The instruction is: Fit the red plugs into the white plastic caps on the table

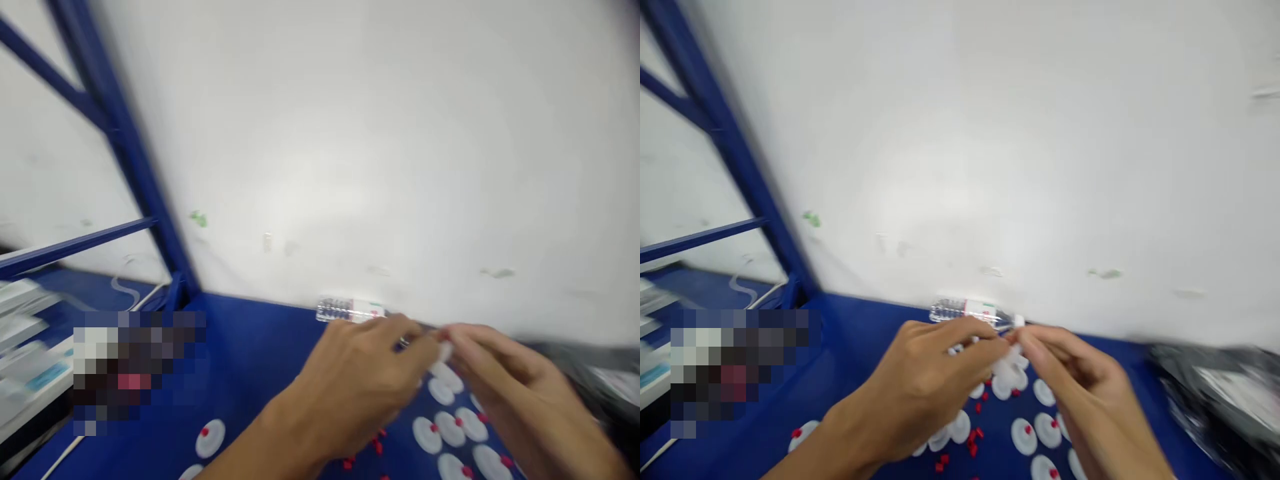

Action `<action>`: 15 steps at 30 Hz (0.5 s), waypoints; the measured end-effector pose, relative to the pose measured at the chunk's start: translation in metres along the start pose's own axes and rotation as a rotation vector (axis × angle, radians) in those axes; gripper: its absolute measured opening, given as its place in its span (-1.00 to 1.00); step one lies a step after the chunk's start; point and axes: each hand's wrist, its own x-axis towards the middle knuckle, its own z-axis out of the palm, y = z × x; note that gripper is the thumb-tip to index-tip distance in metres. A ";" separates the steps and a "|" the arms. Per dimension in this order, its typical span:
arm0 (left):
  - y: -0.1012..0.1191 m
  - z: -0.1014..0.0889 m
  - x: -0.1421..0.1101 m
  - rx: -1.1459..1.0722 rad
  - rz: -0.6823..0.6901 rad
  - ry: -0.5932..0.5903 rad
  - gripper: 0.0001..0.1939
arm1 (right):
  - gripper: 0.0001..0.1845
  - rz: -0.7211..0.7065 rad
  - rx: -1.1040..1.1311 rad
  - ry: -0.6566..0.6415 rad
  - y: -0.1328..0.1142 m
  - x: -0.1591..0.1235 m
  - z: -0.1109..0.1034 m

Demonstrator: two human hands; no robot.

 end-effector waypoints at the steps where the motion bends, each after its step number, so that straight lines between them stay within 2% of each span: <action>1: -0.001 0.001 -0.001 -0.025 0.007 0.043 -0.78 | -0.53 0.028 0.040 -0.056 -0.010 -0.001 0.006; 5: -0.009 0.004 0.001 -0.042 -0.004 0.005 -0.78 | -0.60 -0.008 0.082 -0.174 -0.032 0.003 0.012; 9: -0.009 0.002 0.002 -0.014 -0.003 -0.047 -0.78 | -0.72 -0.039 0.011 -0.237 -0.035 0.004 0.003; 15: -0.006 -0.002 0.003 -0.039 -0.098 -0.211 -0.77 | -0.97 -0.134 -0.140 -0.371 -0.036 0.009 -0.006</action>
